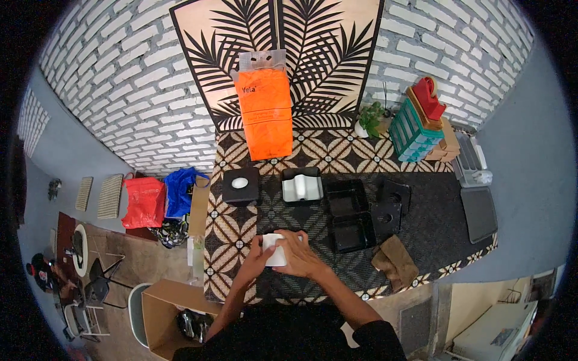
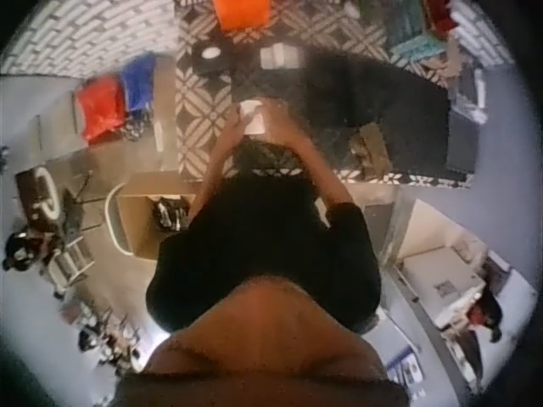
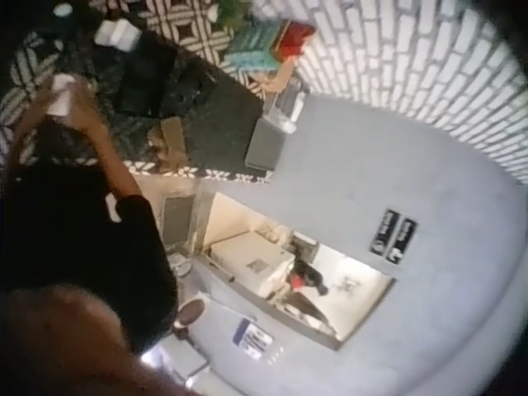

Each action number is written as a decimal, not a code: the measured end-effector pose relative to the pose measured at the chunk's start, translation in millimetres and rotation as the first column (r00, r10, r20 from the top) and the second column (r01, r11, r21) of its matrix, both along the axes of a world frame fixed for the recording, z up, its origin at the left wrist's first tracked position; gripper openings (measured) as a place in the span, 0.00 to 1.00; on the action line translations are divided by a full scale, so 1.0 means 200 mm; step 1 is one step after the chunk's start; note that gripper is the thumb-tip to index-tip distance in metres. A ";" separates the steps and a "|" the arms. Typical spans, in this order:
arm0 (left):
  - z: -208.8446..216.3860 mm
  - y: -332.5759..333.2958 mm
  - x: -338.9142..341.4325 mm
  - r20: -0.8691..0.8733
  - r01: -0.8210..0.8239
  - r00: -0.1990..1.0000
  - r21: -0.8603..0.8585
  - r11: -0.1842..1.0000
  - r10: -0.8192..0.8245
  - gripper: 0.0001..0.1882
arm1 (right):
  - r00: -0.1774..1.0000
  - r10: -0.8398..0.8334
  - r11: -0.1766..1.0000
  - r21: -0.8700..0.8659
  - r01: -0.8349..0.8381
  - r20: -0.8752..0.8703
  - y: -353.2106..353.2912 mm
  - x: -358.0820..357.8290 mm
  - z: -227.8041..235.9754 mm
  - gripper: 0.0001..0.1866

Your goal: The recorder is unpacking and organizing black takeout containers and white foam inserts on a table.

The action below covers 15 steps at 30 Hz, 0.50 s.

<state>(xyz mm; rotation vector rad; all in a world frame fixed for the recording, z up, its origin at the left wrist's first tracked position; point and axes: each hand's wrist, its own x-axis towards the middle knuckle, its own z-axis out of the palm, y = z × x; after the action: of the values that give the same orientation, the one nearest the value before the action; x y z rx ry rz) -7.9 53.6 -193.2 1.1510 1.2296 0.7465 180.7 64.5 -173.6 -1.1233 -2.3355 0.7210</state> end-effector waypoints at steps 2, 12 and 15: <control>-0.02 0.00 0.00 -0.002 0.001 1.000 0.031 1.000 -0.001 0.21 | 1.000 0.006 1.000 0.013 -0.006 -0.026 0.01 -0.01 0.01 0.42; 0.06 -0.01 0.01 -0.206 0.038 0.978 0.111 0.993 -0.015 0.22 | 0.990 0.034 0.998 -0.062 -0.026 0.133 0.03 -0.02 0.06 0.39; 0.09 -0.03 0.03 -0.163 0.002 0.986 0.130 0.992 0.019 0.24 | 0.989 0.011 1.000 -0.021 -0.008 0.150 0.02 -0.02 0.09 0.37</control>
<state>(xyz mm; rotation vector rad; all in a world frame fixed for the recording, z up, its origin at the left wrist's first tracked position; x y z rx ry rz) -2.3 48.2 -175.6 1.3361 1.3394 0.7585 177.2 68.0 -155.7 -1.2154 -2.4646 0.6866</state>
